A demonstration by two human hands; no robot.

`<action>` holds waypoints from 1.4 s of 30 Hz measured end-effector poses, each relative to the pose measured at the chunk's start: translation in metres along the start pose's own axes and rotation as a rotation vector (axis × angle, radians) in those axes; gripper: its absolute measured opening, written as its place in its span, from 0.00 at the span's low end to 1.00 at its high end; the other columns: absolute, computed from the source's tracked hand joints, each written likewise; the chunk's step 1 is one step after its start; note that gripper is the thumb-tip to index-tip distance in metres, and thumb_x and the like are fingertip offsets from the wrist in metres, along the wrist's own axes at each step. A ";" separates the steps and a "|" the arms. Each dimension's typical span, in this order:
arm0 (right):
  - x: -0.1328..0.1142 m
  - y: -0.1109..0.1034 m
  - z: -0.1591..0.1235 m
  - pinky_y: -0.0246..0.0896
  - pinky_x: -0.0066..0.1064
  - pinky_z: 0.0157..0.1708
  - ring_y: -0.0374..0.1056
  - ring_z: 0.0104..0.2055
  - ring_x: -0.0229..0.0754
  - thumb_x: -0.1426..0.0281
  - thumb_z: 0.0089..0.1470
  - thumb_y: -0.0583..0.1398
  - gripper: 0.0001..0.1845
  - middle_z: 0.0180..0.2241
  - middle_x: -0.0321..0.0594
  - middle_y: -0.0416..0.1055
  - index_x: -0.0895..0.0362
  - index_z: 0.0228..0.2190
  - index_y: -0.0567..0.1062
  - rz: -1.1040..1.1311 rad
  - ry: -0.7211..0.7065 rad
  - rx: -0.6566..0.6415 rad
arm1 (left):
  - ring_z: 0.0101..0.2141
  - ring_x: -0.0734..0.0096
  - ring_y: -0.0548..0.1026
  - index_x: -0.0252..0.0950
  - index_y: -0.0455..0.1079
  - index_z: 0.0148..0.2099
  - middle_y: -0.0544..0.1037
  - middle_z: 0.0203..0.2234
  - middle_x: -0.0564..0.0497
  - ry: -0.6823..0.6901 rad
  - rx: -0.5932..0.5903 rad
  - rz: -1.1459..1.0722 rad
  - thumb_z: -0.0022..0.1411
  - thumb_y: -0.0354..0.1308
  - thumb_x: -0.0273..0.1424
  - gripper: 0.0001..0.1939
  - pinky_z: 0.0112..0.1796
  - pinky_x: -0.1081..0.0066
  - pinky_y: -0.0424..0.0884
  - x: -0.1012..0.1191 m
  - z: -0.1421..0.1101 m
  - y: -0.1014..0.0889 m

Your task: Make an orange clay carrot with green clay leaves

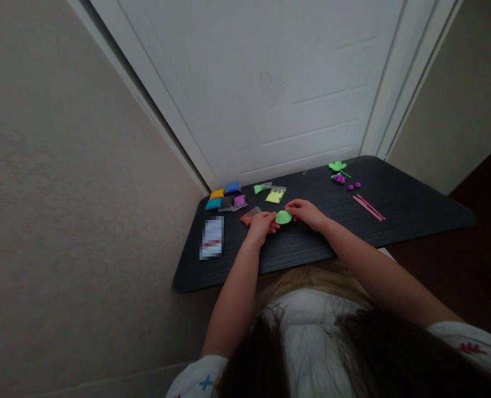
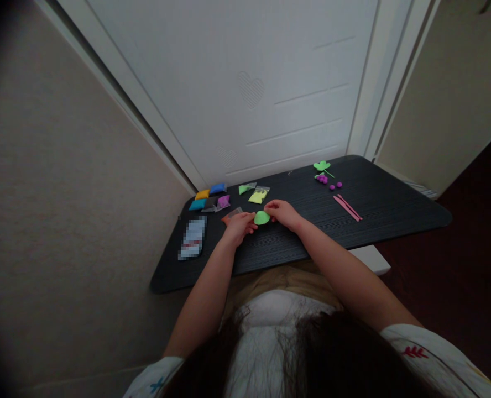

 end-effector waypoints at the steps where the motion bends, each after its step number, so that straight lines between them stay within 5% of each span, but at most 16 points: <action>1: 0.000 0.000 0.000 0.57 0.23 0.19 0.59 0.19 0.29 0.69 0.43 0.59 0.07 0.23 0.35 0.68 0.59 0.28 0.71 -0.002 -0.003 -0.002 | 0.14 0.78 0.67 0.31 0.63 0.27 0.68 0.13 0.53 0.004 -0.004 0.002 0.51 0.56 0.30 0.07 0.14 0.80 0.58 0.000 0.001 0.000; 7: -0.002 0.000 -0.001 0.57 0.23 0.21 0.59 0.21 0.30 0.66 0.45 0.58 0.09 0.25 0.36 0.68 0.59 0.29 0.71 -0.072 -0.036 0.007 | 0.12 0.79 0.65 0.32 0.63 0.25 0.66 0.12 0.53 0.020 -0.020 0.013 0.51 0.56 0.31 0.08 0.13 0.79 0.57 0.000 0.002 0.000; 15: -0.022 0.001 -0.012 0.58 0.28 0.34 0.63 0.36 0.38 0.64 0.47 0.56 0.11 0.32 0.38 0.68 0.56 0.30 0.73 -0.402 -0.418 0.070 | 0.12 0.81 0.62 0.32 0.62 0.24 0.65 0.13 0.54 0.028 -0.031 0.025 0.50 0.56 0.34 0.10 0.12 0.80 0.53 0.003 -0.001 0.002; 26: -0.025 0.005 -0.015 0.57 0.30 0.35 0.63 0.38 0.39 0.65 0.46 0.58 0.10 0.34 0.38 0.69 0.54 0.32 0.74 -0.431 -0.463 0.042 | 0.11 0.88 0.53 0.33 0.57 0.25 0.55 0.13 0.61 -0.070 -0.257 -0.242 0.45 0.61 0.33 0.14 0.12 0.84 0.41 0.004 -0.001 0.001; 42: -0.026 0.009 -0.017 0.59 0.30 0.36 0.62 0.41 0.40 0.64 0.46 0.58 0.13 0.38 0.40 0.67 0.54 0.36 0.72 -0.458 -0.504 0.021 | 0.13 0.88 0.53 0.33 0.58 0.25 0.54 0.13 0.61 -0.022 -0.263 -0.393 0.45 0.61 0.32 0.14 0.13 0.85 0.46 0.006 -0.005 -0.003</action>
Point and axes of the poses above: each hand's wrist, its own z-axis towards the middle knuckle, its own y-axis out of the palm, x = y × z, the point moved 4 cm from there along z, towards the middle knuckle
